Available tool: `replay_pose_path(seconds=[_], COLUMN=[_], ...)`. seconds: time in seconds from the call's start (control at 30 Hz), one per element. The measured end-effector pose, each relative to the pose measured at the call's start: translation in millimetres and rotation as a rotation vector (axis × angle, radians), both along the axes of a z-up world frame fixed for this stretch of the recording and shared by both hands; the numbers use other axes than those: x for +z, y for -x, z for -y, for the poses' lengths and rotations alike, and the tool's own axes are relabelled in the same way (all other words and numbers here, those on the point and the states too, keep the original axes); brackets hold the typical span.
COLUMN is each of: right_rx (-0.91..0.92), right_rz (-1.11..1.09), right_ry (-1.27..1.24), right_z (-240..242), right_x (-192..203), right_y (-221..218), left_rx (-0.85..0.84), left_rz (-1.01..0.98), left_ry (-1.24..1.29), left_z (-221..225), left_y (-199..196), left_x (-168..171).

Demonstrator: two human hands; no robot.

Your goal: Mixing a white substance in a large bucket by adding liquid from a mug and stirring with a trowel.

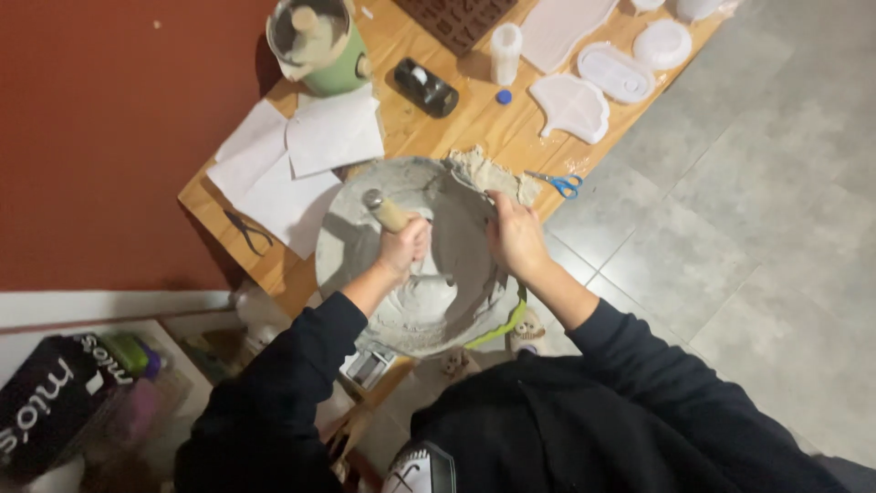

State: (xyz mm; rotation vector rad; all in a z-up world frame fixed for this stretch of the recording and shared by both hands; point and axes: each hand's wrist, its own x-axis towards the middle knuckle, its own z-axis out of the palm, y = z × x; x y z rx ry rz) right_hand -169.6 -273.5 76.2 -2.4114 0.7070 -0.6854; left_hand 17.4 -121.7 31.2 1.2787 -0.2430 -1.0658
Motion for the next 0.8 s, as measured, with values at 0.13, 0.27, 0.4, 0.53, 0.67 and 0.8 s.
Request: replay_pose_path(seconds=[0.13,0.27,0.4,0.53,0.67,0.8], right_rx=[0.038,0.033,0.021,0.005,-0.010,-0.014], right_rz=[0.012,0.043,0.012,0.025,-0.038,-0.004], right_ry=[-0.084,-0.084,-0.040,-0.116,-0.214,-0.152], right_z=[1,1,6,8,6,9], right_x=[-2,-2,-15,-17,-1,-13], right_y=[4,2,0,-3,-2,-3], left_rx=[0.078,0.163,0.083,-0.021,0.078,0.276], left_rz=[0.332,0.966,0.234,0.038,-0.047,0.484], left_ry=[0.141,0.206,0.041,-0.065,0.025,0.113], left_z=[32,41,9,-4,20,60], left_y=[-39,-52,1,15,-14,-49], left_x=[-24,-77,-66,-23,4,-69])
